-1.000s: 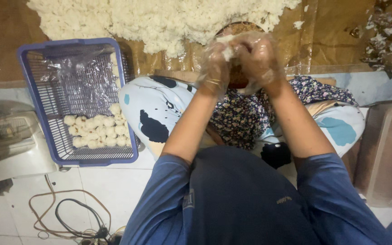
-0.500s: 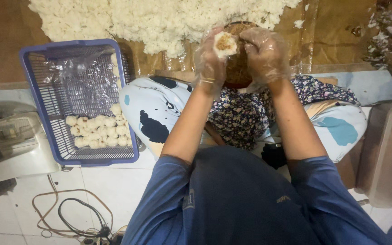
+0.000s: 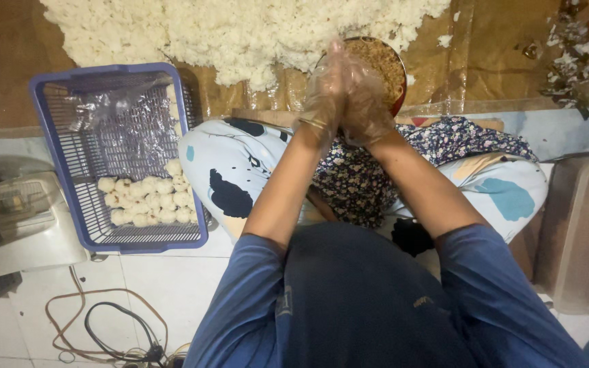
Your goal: The person scoops a portion of white rice, places it in a bowl of brown filling, and rolls it into a ball. They repeat this process, placing each finished rice ball into a blue basket.
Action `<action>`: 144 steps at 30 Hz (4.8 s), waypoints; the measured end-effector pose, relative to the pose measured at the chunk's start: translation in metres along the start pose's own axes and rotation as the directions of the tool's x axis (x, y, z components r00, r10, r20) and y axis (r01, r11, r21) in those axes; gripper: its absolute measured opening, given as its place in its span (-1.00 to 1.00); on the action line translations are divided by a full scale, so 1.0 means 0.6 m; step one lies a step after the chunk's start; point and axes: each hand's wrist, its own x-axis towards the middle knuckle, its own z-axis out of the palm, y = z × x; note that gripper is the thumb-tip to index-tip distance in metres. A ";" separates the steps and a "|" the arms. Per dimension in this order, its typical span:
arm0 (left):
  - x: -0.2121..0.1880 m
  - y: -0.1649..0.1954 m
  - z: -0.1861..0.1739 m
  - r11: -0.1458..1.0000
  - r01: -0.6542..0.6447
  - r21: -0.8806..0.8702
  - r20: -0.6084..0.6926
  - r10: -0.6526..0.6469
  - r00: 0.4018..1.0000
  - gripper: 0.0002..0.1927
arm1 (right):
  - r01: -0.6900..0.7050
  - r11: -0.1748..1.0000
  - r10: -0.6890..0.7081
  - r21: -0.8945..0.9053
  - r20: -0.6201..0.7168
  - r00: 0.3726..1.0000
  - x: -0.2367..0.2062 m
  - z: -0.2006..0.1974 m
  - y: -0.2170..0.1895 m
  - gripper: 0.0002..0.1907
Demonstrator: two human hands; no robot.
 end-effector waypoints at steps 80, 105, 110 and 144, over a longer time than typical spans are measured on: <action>-0.063 -0.264 -0.613 0.179 0.505 0.844 -0.534 0.371 0.760 -0.72 | -0.563 0.563 0.773 -0.605 0.145 0.618 -0.084 -0.009 0.411 -0.72; 0.067 -0.013 -0.041 0.951 -0.133 -0.278 0.003 0.140 0.990 -0.31 | -0.371 0.610 0.769 -0.700 0.409 0.491 -0.070 -0.040 0.357 -0.73; 0.103 -0.044 -0.012 0.898 0.038 -0.437 0.148 0.030 0.988 -0.14 | -0.245 0.803 0.509 -0.544 0.411 0.757 -0.090 -0.007 0.310 -0.77; 0.070 -0.073 -0.033 0.640 0.128 -0.758 0.378 0.270 0.885 -0.28 | -0.130 0.964 0.041 0.232 0.353 0.935 -0.025 0.000 0.045 -0.67</action>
